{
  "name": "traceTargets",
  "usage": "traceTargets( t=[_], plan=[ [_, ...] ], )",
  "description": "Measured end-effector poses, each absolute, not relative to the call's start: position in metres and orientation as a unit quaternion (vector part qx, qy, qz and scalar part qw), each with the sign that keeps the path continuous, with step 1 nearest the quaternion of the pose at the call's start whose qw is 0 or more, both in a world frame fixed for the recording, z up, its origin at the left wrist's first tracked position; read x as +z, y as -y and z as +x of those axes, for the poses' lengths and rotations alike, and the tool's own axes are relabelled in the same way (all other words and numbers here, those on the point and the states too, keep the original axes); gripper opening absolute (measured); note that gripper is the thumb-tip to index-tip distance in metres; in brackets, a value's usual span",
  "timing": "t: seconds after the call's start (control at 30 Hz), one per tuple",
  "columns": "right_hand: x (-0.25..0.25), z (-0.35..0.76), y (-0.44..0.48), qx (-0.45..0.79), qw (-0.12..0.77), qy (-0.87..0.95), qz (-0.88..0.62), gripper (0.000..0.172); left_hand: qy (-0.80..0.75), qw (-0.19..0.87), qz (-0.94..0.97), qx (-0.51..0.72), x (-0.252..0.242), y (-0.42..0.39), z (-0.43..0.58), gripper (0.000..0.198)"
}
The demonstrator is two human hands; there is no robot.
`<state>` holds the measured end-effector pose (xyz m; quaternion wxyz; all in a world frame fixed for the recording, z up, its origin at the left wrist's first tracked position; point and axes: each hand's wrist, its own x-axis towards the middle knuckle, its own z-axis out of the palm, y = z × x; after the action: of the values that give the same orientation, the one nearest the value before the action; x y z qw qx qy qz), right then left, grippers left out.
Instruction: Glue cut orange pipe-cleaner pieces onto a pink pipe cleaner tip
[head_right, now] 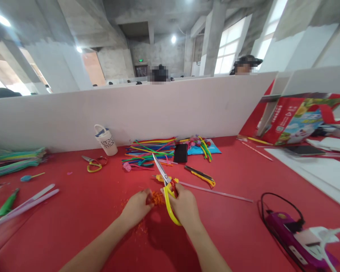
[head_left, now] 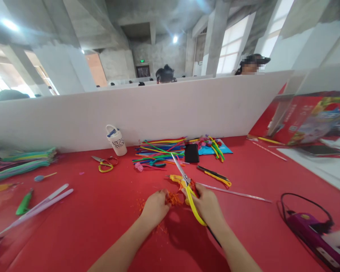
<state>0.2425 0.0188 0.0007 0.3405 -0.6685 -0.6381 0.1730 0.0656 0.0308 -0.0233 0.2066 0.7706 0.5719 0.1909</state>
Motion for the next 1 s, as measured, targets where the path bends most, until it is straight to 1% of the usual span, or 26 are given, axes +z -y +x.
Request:
traceTargets(
  t=[0.1,0.17,0.33,0.43,0.53,0.6,0.7,0.87,1.0],
  plan=[
    [0.000,0.243,-0.020,0.170,0.341,0.634,-0.673,0.033,-0.562,0.201,0.774,0.210,-0.025,-0.035,0.064,0.023],
    [0.001,0.244,-0.021,0.171,0.342,0.631,-0.675,0.034,-0.563,0.191,0.773,0.220,-0.025,-0.040,0.044,0.026],
    [0.000,0.243,-0.022,0.182,0.344,0.630,-0.672,0.034,-0.606,0.150,0.752,0.209,-0.030,-0.055,-0.040,0.051],
    [-0.002,0.240,-0.021,0.193,0.342,0.634,-0.666,0.034,-0.586,0.165,0.774,0.173,-0.037,-0.058,-0.062,0.056],
    [-0.004,0.237,-0.019,0.201,0.333,0.641,-0.661,0.035,-0.509,0.202,0.825,0.138,-0.040,-0.052,-0.046,0.060],
    [-0.005,0.235,-0.018,0.198,0.326,0.644,-0.663,0.036,-0.454,0.231,0.852,0.123,-0.037,-0.044,-0.030,0.061],
    [-0.005,0.234,-0.018,0.192,0.316,0.648,-0.666,0.035,-0.416,0.267,0.861,0.123,-0.031,-0.030,-0.017,0.062],
    [-0.005,0.231,-0.020,0.188,0.303,0.654,-0.667,0.035,-0.431,0.312,0.829,0.172,-0.030,-0.024,-0.022,0.047],
    [-0.006,0.232,-0.020,0.180,0.290,0.657,-0.673,0.034,-0.450,0.331,0.803,0.208,-0.033,-0.031,-0.019,0.046]
  ],
)
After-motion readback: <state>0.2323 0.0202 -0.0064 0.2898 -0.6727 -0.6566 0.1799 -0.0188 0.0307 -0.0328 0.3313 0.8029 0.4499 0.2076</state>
